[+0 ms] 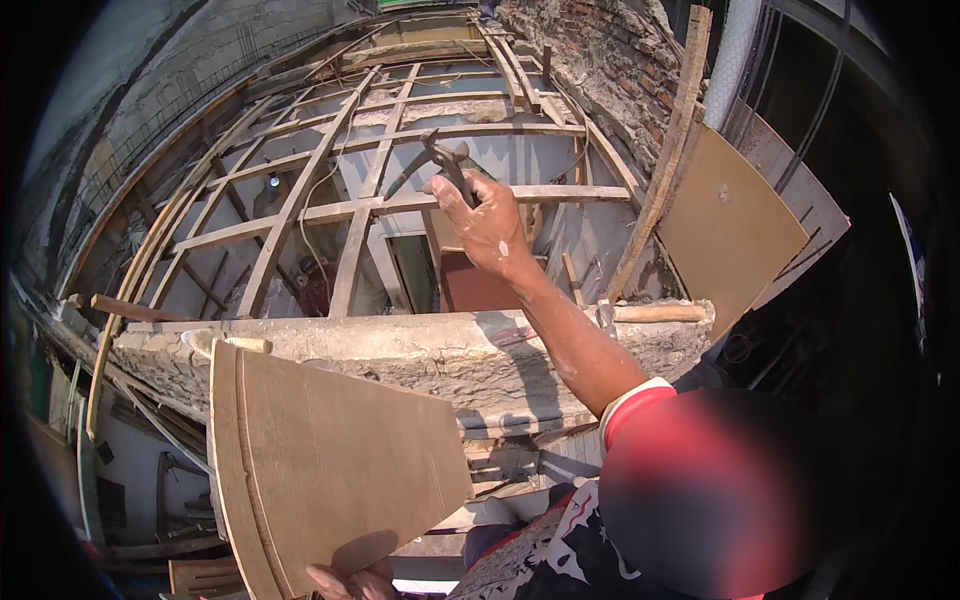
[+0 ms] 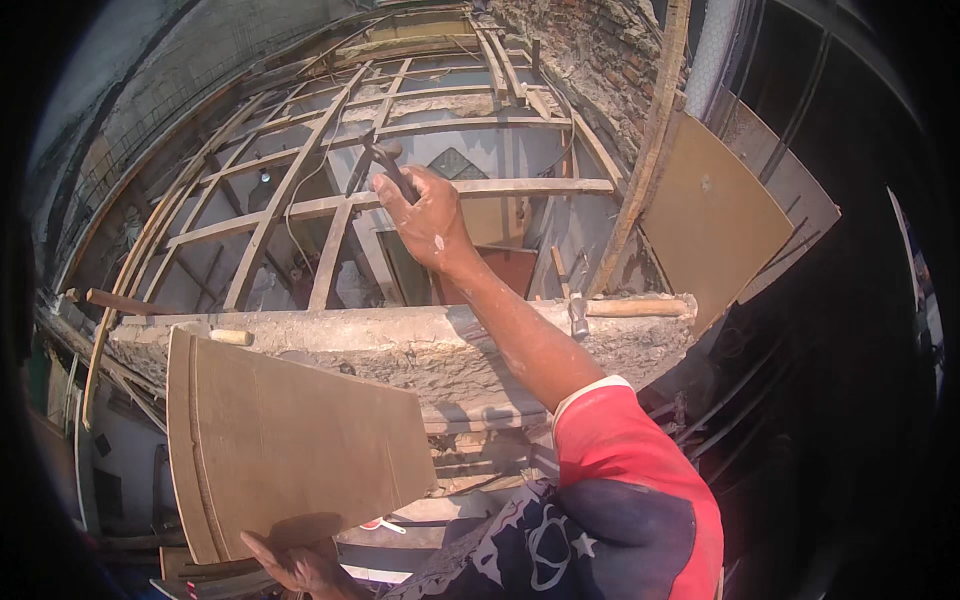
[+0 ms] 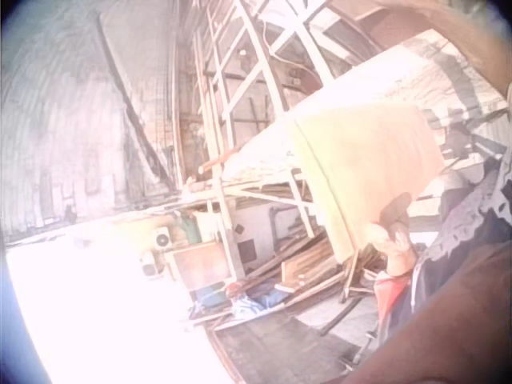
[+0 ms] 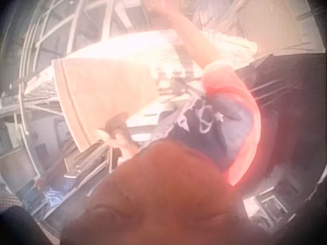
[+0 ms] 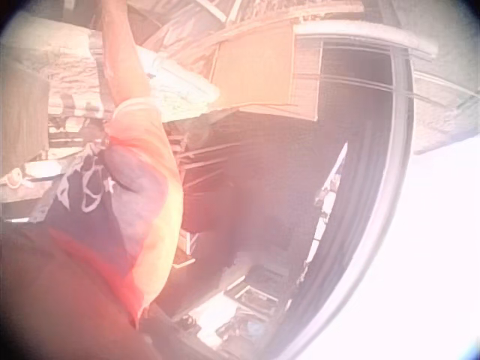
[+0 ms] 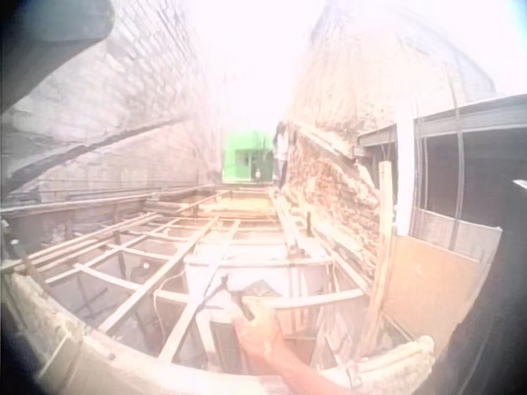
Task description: The person assembles a wooden structure by fitting a curved plywood panel into a frame. They use a pencil to mark alignment points and a hammer to tap the panel into place, repeatedly adjusting the fit and checking alignment throughout the process.
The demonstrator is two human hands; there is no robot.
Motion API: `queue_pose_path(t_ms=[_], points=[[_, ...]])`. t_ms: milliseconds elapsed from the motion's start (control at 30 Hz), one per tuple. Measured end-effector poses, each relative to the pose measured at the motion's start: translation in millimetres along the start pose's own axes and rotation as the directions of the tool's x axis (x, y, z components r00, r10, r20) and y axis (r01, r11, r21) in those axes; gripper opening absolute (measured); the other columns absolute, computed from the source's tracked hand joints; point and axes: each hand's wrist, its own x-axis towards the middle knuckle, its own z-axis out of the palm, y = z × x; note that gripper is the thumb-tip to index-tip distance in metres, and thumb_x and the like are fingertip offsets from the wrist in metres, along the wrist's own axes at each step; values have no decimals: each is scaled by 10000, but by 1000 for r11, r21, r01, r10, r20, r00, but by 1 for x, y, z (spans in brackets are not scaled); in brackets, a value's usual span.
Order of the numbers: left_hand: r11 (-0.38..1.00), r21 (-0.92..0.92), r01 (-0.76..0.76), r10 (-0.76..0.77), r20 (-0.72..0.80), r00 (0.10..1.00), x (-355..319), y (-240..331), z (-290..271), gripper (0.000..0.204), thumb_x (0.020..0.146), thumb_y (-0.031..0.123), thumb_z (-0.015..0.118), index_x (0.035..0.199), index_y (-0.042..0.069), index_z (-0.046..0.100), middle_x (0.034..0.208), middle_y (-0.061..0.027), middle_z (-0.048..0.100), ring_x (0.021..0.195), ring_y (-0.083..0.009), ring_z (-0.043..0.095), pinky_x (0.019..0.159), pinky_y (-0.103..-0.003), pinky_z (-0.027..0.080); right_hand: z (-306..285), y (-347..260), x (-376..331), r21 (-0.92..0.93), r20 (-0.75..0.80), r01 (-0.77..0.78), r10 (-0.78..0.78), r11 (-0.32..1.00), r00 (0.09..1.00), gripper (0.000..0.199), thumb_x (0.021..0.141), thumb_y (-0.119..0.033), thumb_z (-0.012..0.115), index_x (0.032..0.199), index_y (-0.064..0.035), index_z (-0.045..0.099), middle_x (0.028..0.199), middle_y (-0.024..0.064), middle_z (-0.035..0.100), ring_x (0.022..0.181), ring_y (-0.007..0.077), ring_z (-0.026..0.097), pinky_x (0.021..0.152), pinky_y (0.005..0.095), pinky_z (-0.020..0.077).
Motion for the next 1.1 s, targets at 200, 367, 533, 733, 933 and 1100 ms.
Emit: queue_pose_path(t_ms=[200, 367, 533, 733, 933, 1100], points=[[906, -349, -239, 388, 460, 799, 14, 157, 204, 532, 1080, 187, 464, 1557, 3, 315, 1524, -195, 396, 1331, -356, 486, 1081, -512, 475, -223, -79, -139, -4, -114, -217, 215, 976, 970, 420, 947, -420, 726, 1013, -5, 712, 824, 20, 652, 795, 91, 584, 724, 308, 495], [840, -463, -284, 532, 593, 605, -58, 277, 349, 464, 1081, 89, 418, 1528, -22, 362, 1489, -187, 420, 1324, -318, 503, 1078, -468, 481, -321, -99, -252, -312, -225, -75, 4, 947, 974, 346, 794, -156, 866, 1055, 16, 717, 974, 53, 644, 899, 119, 635, 755, 273, 523], [828, -560, -29, 446, 627, 638, -157, 367, 452, 426, 1069, 84, 432, 1474, -46, 408, 1425, -180, 469, 1260, -259, 540, 1044, -401, 482, -375, -89, -314, -482, -326, -28, -150, 876, 933, 547, 714, -229, 925, 1150, 11, 699, 1106, 141, 616, 973, 208, 683, 727, 299, 590], [700, -453, 551, 119, 836, 536, -248, 439, 503, 521, 1073, 320, 524, 1442, -29, 405, 1311, -164, 542, 1133, -186, 561, 983, -328, 455, -449, -44, -338, -698, -429, -75, -332, 713, 840, 444, 675, -111, 917, 1021, 12, 668, 1072, 169, 644, 861, 295, 697, 664, 364, 576], [728, -684, 39, 513, 581, 632, -282, 459, 548, 678, 1047, 485, 488, 1519, 17, 360, 1501, -158, 415, 1289, -295, 526, 1150, -436, 351, -499, -22, -350, -601, -459, -23, -321, 799, 828, 408, 715, -69, 892, 1020, -16, 626, 1043, 139, 652, 845, 277, 720, 675, 371, 603], [309, -798, -517, 951, 268, 154, -215, 469, 618, 941, 900, 815, 437, 1452, 53, 454, 1443, -168, 530, 1377, -363, 478, 1190, -480, 285, -545, -7, -365, -451, -491, -31, -220, 892, 843, 355, 742, -78, 882, 998, 2, 648, 1032, 135, 663, 797, 221, 714, 644, 304, 576]])
